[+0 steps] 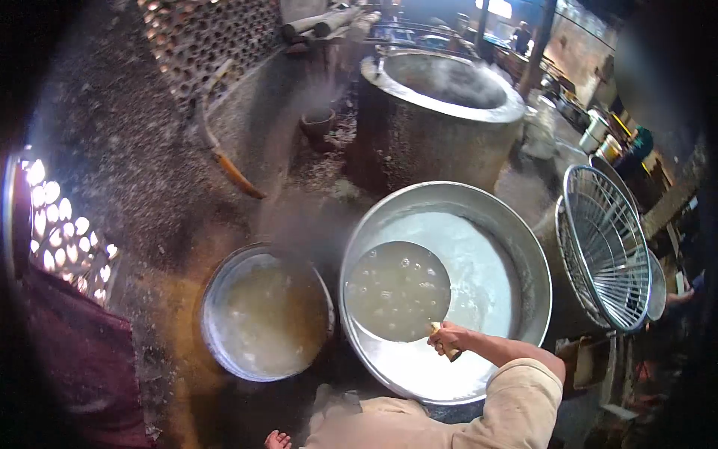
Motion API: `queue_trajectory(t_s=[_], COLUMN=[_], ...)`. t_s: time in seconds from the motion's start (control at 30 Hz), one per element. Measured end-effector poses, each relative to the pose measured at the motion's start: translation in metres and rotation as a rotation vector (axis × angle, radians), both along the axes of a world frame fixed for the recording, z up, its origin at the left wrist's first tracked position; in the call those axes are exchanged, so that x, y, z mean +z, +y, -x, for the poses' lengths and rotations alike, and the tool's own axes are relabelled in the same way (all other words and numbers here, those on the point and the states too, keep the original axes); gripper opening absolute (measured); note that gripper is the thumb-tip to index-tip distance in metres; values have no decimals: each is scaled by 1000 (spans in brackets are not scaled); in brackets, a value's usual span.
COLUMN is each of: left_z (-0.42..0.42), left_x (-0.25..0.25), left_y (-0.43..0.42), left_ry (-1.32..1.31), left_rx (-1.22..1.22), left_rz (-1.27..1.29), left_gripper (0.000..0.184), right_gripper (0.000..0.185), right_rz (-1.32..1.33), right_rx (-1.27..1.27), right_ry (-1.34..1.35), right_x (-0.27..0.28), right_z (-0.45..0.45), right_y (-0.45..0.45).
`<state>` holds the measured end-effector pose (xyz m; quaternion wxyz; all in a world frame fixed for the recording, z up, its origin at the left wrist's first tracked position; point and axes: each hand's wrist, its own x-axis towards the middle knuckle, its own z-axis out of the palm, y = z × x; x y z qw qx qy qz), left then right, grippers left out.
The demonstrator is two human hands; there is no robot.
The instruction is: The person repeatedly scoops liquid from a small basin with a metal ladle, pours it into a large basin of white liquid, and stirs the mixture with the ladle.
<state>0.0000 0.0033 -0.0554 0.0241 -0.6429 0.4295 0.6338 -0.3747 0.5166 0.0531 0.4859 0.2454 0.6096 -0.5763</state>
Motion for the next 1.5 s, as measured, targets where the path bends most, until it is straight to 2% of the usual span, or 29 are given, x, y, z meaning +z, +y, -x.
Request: queue_trajectory(t_s=[0.13,0.2,0.3,0.4,0.5,0.6,0.63,0.73,0.8,0.87,0.93,1.0,1.07,1.1,1.13,1.2,1.23,1.27,1.33,1.37,1.4,1.5], left_z=[16,20,30,42,56,83,101,103,89,85,74,62,49,41,34,17,-1,-9,-25,-34,-40,-71], left_x=[12,21,46,61,76,84,104,95,68,59,45,35,26,21,16,8,-14,-17,-18,-15,-9,2], left_y=[11,14,22,21,20,19,33,19,-9,-18,-25,-32,-35,-37,-41,-49,-61,-65,-70,-75,-80,-91], left_ry=[-35,-43,-58,-73,-65,-176,-196,-122,-75,-72,-70,-72,-99,-104,-109,-65,-45,-54,18,5,-17,-84], left_rx=[-9,-50,-109,-160,-199,-208,-215,-255,-261,-245,-233,-218,-147,-130,-114,-3,56,110,259,323,328,381], left_rz=[61,88,158,198,248,286,326,347,288,272,246,216,171,182,175,135,153,154,188,197,184,174], left_gripper=[35,36,38,41,37,31,28,29,23,22,22,21,22,22,22,22,22,22,20,20,20,20], right_gripper=[10,13,13,15,13,10,9,10,12,16,17,12,7,12,15,17,14,12,14,13,13,21], right_rz=[32,-32,84,243,214,266,326,454,609,953,1230,1559,1647,1681,1564,1276,1138,1007,424,223,29,-129], right_rx=[-222,-317,-612,-785,-863,-1011,-1076,-1171,-1225,-1224,-1149,-1004,-793,-633,-541,-317,-174,-22,-36,-60,-86,-17], right_ry=[71,63,10,-16,-54,-35,-78,-147,-226,-399,-516,-687,-572,-579,-586,-354,-219,-91,219,388,564,948], right_x=[-68,-95,-148,-184,-226,-236,-240,-235,-226,-218,-197,-145,-101,-85,-65,-34,-44,-39,-12,-13,-23,-129], right_z=[-42,-59,-85,-95,-100,-98,-95,-84,-73,-62,-51,-41,-30,-24,-17,9,24,39,71,90,105,163], right_y=[57,66,72,62,46,11,0,-35,-57,-76,-94,-111,-134,-145,-156,-188,-206,-230,-282,-310,-336,-380])
